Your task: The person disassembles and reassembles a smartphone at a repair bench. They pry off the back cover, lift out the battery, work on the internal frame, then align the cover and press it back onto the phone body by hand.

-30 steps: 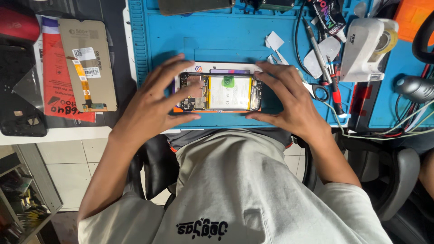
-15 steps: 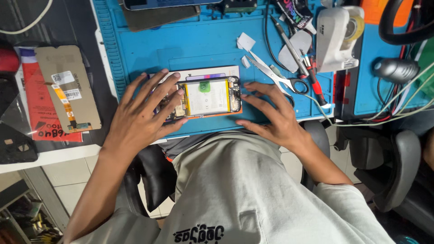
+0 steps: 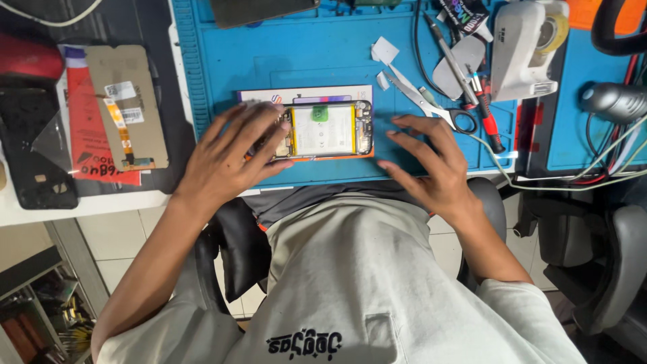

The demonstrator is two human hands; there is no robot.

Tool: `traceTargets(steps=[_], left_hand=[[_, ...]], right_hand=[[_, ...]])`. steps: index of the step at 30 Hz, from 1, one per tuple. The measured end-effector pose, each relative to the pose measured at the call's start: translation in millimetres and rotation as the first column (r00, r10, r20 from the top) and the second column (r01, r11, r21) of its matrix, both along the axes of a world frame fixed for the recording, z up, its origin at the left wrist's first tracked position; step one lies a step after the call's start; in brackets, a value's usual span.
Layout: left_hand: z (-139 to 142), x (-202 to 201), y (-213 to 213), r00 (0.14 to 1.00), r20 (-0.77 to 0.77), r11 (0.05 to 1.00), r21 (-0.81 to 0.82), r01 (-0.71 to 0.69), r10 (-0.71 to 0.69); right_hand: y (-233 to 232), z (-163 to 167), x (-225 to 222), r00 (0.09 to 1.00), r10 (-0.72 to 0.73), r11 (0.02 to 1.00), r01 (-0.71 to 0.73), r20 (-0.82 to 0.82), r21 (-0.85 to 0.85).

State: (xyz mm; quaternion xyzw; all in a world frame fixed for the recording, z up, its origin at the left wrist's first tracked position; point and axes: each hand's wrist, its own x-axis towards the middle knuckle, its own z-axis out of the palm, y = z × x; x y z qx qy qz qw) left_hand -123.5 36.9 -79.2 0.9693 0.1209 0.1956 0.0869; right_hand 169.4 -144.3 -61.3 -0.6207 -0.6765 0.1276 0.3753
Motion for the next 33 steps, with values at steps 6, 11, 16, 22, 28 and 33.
traceTargets(steps=[6, 11, 16, 22, 28, 33], left_hand=[[-6, -3, -9, 0.998, 0.057, 0.998, -0.057, 0.013, -0.010], [-6, -5, -11, 0.998, 0.064, 1.000, -0.017, 0.020, -0.019], [-8, -4, -14, 0.996, 0.090, 1.000, 0.008, 0.016, -0.017], [1, -7, -10, 0.999, 0.045, 0.998, -0.050, 0.032, -0.029], [-1, -1, -9, 1.000, 0.005, 0.999, -0.037, 0.016, -0.016], [-10, -4, -10, 0.999, 0.036, 0.998, -0.058, 0.010, -0.008]], right_hand=[[-5, 5, -4, 1.000, -0.008, 0.999, 0.008, 0.024, 0.036], [-8, 9, -5, 1.000, -0.025, 0.999, 0.025, 0.001, 0.028], [-9, 7, -3, 0.999, -0.041, 0.999, 0.041, -0.004, 0.016], [3, 3, -6, 1.000, 0.002, 1.000, -0.002, -0.006, 0.021], [28, 8, -14, 0.998, 0.057, 0.998, -0.056, 0.020, -0.033], [39, 6, -20, 0.994, 0.103, 0.991, -0.099, 0.044, -0.092]])
